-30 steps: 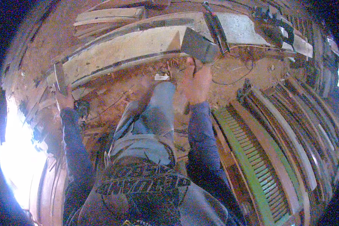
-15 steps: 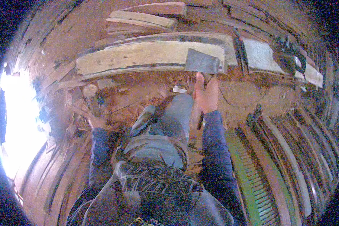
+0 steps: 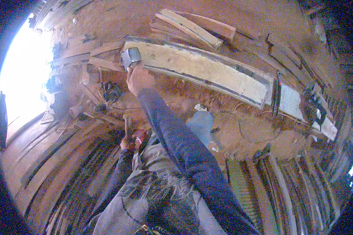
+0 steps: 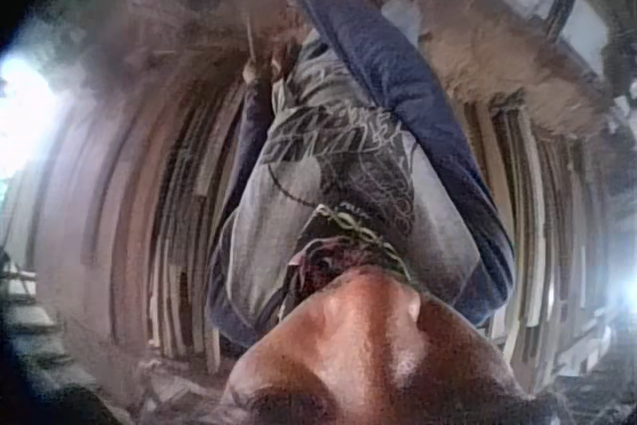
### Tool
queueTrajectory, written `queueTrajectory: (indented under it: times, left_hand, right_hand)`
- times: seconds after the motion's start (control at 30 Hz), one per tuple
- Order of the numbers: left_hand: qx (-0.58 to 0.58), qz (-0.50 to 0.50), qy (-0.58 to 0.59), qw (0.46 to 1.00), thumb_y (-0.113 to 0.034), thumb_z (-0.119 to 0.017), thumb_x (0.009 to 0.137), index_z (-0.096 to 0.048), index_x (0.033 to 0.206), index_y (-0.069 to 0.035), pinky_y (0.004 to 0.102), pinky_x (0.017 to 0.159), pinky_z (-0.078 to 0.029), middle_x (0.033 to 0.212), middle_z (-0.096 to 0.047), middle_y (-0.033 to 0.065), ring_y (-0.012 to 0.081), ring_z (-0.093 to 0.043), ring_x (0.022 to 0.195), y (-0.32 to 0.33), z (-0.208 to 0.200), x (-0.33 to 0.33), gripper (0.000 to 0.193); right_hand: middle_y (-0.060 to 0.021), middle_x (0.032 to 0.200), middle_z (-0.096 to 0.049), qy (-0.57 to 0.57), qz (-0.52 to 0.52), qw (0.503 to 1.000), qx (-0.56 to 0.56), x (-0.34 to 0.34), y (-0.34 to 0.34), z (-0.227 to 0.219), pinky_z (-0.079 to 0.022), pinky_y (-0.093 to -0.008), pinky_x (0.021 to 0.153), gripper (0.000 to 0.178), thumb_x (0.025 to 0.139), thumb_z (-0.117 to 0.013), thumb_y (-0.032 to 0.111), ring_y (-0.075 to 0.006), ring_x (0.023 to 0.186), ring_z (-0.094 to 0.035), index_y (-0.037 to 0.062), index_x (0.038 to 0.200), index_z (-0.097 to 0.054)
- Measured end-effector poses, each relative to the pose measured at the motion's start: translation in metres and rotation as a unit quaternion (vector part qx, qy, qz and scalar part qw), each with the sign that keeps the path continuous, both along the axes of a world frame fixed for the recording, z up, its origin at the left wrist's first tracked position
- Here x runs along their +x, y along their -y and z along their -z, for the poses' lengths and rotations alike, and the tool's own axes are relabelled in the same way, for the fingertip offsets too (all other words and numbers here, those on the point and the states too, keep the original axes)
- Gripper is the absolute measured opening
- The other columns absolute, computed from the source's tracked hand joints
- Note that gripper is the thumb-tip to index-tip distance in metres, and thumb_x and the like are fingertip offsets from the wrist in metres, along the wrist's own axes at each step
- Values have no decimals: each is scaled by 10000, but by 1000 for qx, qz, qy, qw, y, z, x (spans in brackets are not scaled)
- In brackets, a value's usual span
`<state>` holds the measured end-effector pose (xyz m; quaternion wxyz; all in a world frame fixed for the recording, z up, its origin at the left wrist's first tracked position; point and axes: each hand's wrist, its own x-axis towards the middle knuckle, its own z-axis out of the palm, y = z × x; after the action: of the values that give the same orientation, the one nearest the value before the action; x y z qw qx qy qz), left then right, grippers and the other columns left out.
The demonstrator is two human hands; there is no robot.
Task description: The person uses a hammer and chisel to carve and shape a wooden plank, then uses an electric planer to smooth its surface. The person repeatedly repositions the wood and adjusts the tools during the process.
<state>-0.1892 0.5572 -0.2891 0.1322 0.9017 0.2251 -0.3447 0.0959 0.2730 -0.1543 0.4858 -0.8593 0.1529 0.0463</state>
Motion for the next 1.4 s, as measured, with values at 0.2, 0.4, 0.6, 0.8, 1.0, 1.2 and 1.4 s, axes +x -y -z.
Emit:
queueTrajectory:
  times: [0.2, 0.4, 0.6, 0.8, 1.0, 1.2, 1.4]
  left_hand:
    - [-58, -182, -23, 981, -618, -725, 761, -673, 1217, -153, 475, 875, -527, 1103, -711, 184, 383, -673, 1036, -35, 42, -96, 653]
    - [-100, -283, -131, 945, -560, -746, 763, -690, 1182, -89, 455, 866, -536, 1075, -718, 197, 372, -687, 1027, -21, 61, -132, 633]
    - [-123, -221, -73, 965, -493, -728, 800, -709, 1148, -117, 436, 877, -533, 1075, -725, 165, 349, -687, 1033, 10, 63, -92, 512]
    - [-94, -199, -40, 975, -599, -762, 719, -719, 1076, -121, 466, 851, -534, 1018, -728, 158, 346, -690, 993, 13, 73, -19, 598]
    - [-174, -254, 40, 950, -518, -785, 743, -682, 1102, -95, 437, 810, -537, 906, -725, 136, 334, -694, 880, 19, 43, 14, 565]
    - [-84, -129, 139, 978, -381, -832, 759, -655, 1017, -82, 395, 525, -519, 723, -663, 98, 236, -640, 554, 9, 58, -27, 433]
    - [-145, -255, -33, 955, -362, -833, 771, -650, 1024, -76, 386, 481, -489, 700, -635, 87, 213, -609, 528, -3, 82, -73, 424]
  right_hand:
    - [-211, 929, -703, -81, 25, 992, -93, -66, 116, 10, -525, -543, 728, 465, 975, -502, 470, -432, 837, -667, 61, 1079, -697]
    - [2, 640, -548, -50, 356, 933, 9, -189, 310, 4, -423, -276, 460, 325, 981, -615, 381, -103, 538, -517, 71, 889, -595]
    - [-27, 632, -533, -40, 365, 930, -17, -195, 354, 14, -456, -296, 445, 358, 1009, -563, 393, -146, 480, -517, 48, 915, -593]
    - [-52, 769, -591, -96, 185, 977, 43, -97, 230, 22, -492, -331, 542, 421, 1008, -525, 447, -158, 606, -572, 36, 1052, -608]
    - [-273, 766, -655, 76, -32, 977, -198, 31, 56, 22, -503, -546, 659, 540, 992, -523, 464, -470, 709, -645, -51, 855, -609]
    - [-304, 852, -667, 45, -43, 994, -89, 59, 21, 10, -519, -539, 706, 487, 957, -593, 435, -500, 833, -647, -49, 1009, -595]
    - [-261, 900, -693, -105, 12, 988, -109, -46, 151, 15, -516, -526, 774, 536, 972, -544, 480, -440, 868, -669, -43, 1053, -629]
